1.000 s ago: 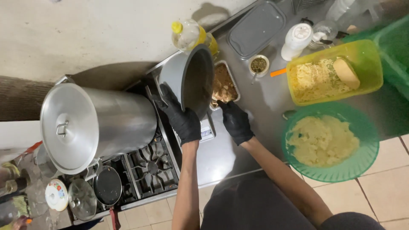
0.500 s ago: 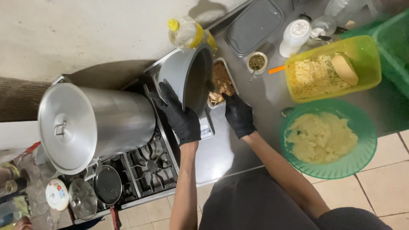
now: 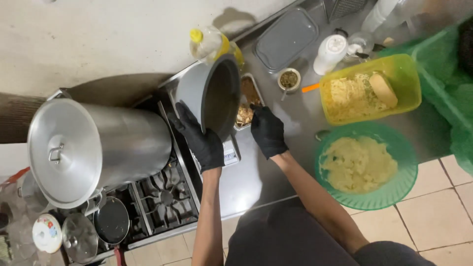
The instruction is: Filling small foil containers with layers of meat mixture and mashed potatoes using a spoon and a scale.
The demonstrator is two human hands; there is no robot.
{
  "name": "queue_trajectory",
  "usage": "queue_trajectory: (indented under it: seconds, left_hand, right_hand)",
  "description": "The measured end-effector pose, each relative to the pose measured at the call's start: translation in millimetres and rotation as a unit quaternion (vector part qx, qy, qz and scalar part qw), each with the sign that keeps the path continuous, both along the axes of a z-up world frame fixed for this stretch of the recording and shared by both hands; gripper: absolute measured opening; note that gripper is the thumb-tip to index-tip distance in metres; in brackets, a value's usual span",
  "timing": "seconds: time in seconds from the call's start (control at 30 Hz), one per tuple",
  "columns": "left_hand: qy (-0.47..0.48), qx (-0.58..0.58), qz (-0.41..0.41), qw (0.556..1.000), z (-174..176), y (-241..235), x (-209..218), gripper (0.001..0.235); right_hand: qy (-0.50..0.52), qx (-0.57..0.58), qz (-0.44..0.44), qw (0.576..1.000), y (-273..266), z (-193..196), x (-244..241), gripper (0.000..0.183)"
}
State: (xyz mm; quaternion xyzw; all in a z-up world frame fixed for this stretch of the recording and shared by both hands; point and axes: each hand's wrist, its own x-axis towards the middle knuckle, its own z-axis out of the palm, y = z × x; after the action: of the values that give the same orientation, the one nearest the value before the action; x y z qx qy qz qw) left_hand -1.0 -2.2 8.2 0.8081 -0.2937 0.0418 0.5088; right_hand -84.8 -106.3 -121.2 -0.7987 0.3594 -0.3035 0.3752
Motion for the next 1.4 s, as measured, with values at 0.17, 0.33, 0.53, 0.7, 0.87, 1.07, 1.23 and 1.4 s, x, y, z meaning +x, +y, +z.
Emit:
queue_trajectory:
  seconds: [0.17, 0.33, 0.53, 0.7, 0.87, 1.07, 1.23, 1.4]
  left_hand:
    - [-0.129, 0.081, 0.028, 0.988, -18.9, 18.5, 34.4, 0.096]
    - [-0.073, 0.041, -0.003, 0.997, -54.4, 49.7, 56.6, 0.081]
    - [0.327, -0.006, 0.153, 0.933, -69.7, 74.9, 57.4, 0.089]
    - [0.089, -0.021, 0.015, 0.996, -80.3, 84.6, 65.5, 0.083]
    - [0.115, 0.009, 0.032, 0.993, -60.4, 65.1, 54.5, 0.088]
    - [0.065, 0.039, 0.023, 0.997, -42.3, 42.7, 50.5, 0.086]
    - [0.141, 0.090, 0.057, 0.984, -11.9, 25.1, 31.0, 0.087]
    - [0.082, -0.031, -0.012, 0.996, -9.7, 31.5, 31.9, 0.094]
  right_hand:
    - [-0.094, -0.053, 0.126, 0.986, 4.7, 56.4, 34.9, 0.031]
    - [-0.107, -0.087, 0.191, 0.972, -4.5, 48.7, 29.9, 0.027]
    - [-0.163, -0.114, 0.174, 0.964, -15.0, 98.8, 27.6, 0.030]
    - [0.108, -0.233, 0.172, 0.951, -65.1, 93.7, 77.4, 0.012]
    - [-0.140, -0.322, 0.184, 0.918, -51.5, 139.7, 74.4, 0.006]
    - [-0.004, -0.365, 0.233, 0.901, -57.8, 171.9, 67.4, 0.005]
    - [-0.165, -0.316, 0.259, 0.898, -67.7, 162.2, 71.5, 0.008]
    - [-0.031, -0.258, 0.133, 0.957, -96.8, 118.1, 71.8, 0.004]
